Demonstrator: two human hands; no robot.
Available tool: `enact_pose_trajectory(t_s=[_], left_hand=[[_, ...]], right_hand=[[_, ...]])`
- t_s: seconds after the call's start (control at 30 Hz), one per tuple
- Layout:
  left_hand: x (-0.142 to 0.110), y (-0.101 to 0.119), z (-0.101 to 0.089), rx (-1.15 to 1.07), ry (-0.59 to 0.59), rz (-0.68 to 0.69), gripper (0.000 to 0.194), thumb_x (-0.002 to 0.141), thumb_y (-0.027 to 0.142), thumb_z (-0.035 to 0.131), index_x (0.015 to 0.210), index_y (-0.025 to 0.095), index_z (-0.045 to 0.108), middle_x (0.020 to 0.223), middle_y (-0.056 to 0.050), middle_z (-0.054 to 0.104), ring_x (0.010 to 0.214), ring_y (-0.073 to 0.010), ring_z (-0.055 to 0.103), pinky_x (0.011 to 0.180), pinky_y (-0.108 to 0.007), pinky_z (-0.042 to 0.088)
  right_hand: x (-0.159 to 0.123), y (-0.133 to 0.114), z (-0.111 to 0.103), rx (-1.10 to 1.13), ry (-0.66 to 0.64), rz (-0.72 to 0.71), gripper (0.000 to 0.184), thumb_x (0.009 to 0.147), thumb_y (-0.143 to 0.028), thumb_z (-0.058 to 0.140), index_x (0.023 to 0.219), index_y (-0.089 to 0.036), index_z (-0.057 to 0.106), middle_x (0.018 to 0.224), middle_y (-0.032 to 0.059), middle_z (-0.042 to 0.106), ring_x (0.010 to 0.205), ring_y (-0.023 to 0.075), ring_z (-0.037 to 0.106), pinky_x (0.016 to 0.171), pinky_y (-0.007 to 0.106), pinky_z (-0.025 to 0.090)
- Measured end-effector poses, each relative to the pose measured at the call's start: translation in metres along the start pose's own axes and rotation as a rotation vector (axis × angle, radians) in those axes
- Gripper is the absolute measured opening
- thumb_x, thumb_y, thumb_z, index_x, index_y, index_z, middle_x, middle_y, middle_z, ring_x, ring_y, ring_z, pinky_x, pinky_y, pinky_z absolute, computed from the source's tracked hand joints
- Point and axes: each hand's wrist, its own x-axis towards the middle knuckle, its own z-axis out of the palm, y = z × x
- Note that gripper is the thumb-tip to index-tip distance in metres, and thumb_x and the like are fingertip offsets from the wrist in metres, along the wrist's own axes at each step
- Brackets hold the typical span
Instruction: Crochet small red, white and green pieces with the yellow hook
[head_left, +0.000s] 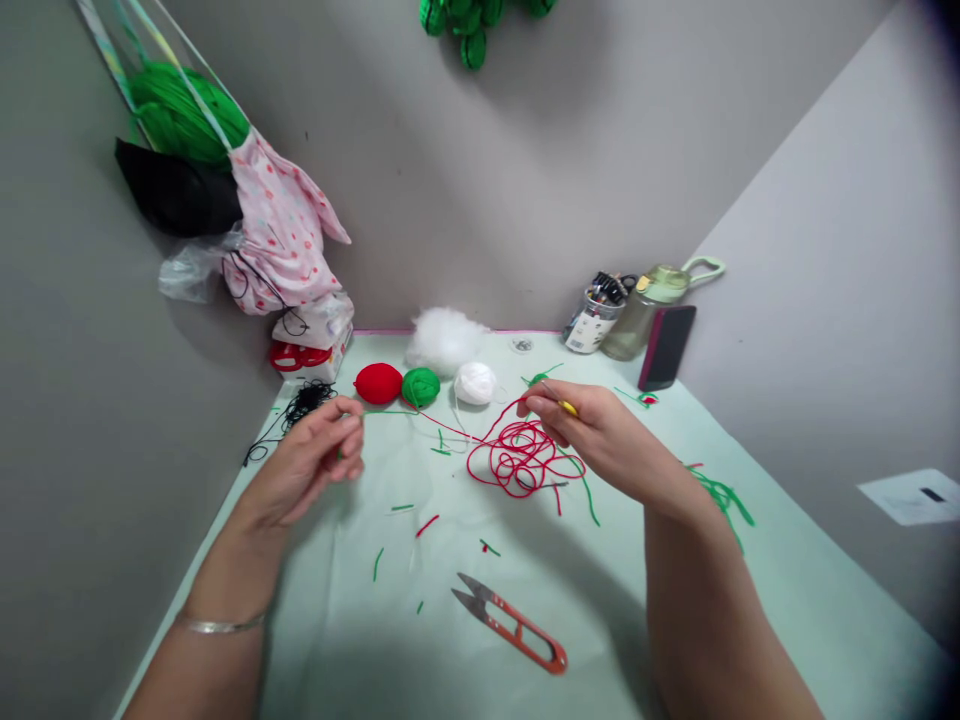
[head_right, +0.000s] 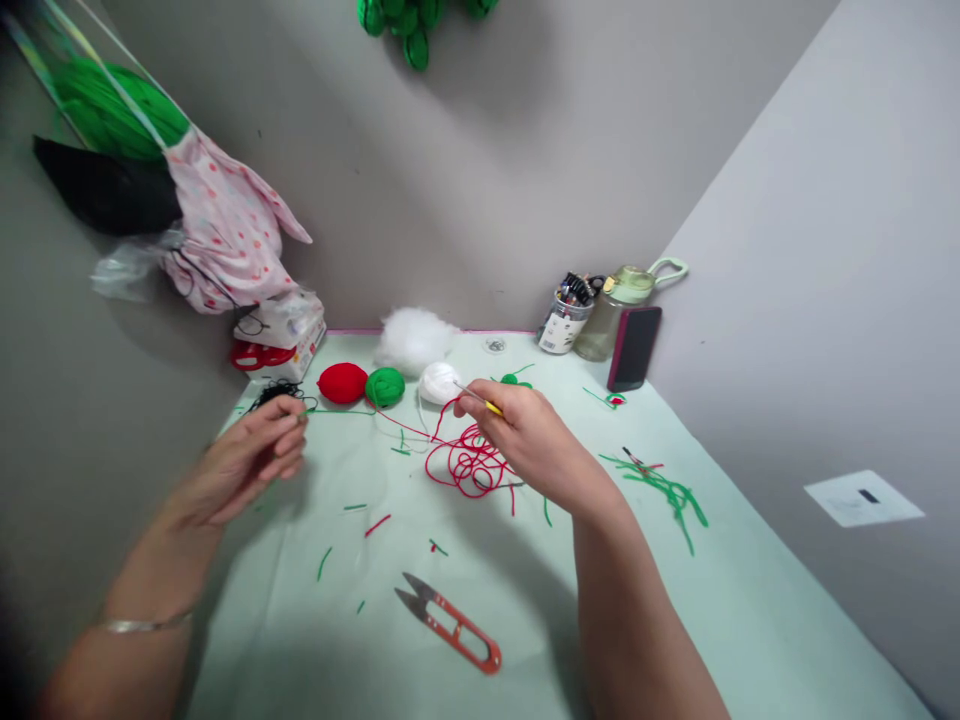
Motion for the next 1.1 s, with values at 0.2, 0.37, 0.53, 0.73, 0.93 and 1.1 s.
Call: enact_pose_trajectory(t_s=[0.2, 0.37, 0.53, 0.73, 0.93, 1.1], left_hand=[[0.006, -0.023, -0.009, 0.259, 0.322, 0.058, 0.027, 0.084, 0.039, 0.07, 0.104, 0.025, 0.058, 0.107, -0.006, 0.061, 0.1, -0.0257, 0.06, 0.092, -0.04, 0.05], [0.009, -0.025, 0.06, 0.427, -0.023, 0.101, 0.015, 0.089, 0.037, 0.072, 0.096, 0.023, 0.07, 0.101, -0.004, 0.071, 0.093, -0.0238, 0.068, 0.089, -0.038, 0.055], [0.023, -0.022, 0.102, 0.602, -0.137, 0.057, 0.035, 0.099, 0.036, 0.068, 0.13, 0.019, 0.065, 0.134, -0.012, 0.067, 0.112, -0.0276, 0.068, 0.094, -0.05, 0.059], [0.002, -0.021, 0.067, 0.65, -0.306, -0.02, 0.017, 0.097, 0.03, 0.06, 0.088, 0.02, 0.071, 0.092, -0.003, 0.07, 0.088, -0.0224, 0.066, 0.082, -0.038, 0.055], [-0.056, -0.037, 0.017, 0.606, -0.335, -0.153, 0.012, 0.084, 0.031, 0.061, 0.093, 0.024, 0.065, 0.087, -0.001, 0.061, 0.079, -0.0215, 0.061, 0.075, -0.033, 0.049], [-0.075, -0.043, 0.029, 0.561, -0.264, -0.227, 0.032, 0.074, 0.024, 0.064, 0.105, 0.024, 0.054, 0.096, -0.002, 0.058, 0.076, -0.0213, 0.062, 0.073, -0.035, 0.05]], right_hand=[[-0.002, 0.001, -0.005, -0.002, 0.062, -0.032, 0.037, 0.106, -0.045, 0.044, 0.079, -0.021, 0.053, 0.067, -0.0041, 0.039, 0.061, 0.013, 0.035, 0.058, 0.028, 0.029], [-0.005, 0.0, -0.007, 0.024, 0.062, -0.022, 0.038, 0.106, -0.047, 0.045, 0.08, -0.021, 0.054, 0.066, -0.0052, 0.035, 0.059, 0.0125, 0.031, 0.055, 0.028, 0.027], [-0.01, -0.001, -0.011, 0.026, 0.082, -0.037, 0.037, 0.107, -0.045, 0.044, 0.082, -0.021, 0.057, 0.066, -0.0051, 0.035, 0.06, 0.0124, 0.032, 0.056, 0.028, 0.027], [-0.013, 0.0, -0.019, 0.06, 0.102, -0.058, 0.037, 0.106, -0.043, 0.045, 0.077, -0.021, 0.052, 0.067, -0.0041, 0.037, 0.06, 0.0127, 0.033, 0.055, 0.029, 0.028], [-0.013, -0.002, -0.022, 0.071, 0.114, -0.06, 0.036, 0.105, -0.041, 0.044, 0.076, -0.022, 0.05, 0.065, -0.004, 0.035, 0.058, 0.013, 0.032, 0.054, 0.03, 0.027], [-0.015, -0.005, -0.024, 0.1, 0.131, -0.085, 0.038, 0.105, -0.041, 0.045, 0.072, -0.022, 0.046, 0.065, -0.0036, 0.034, 0.058, 0.0129, 0.031, 0.054, 0.03, 0.027]])
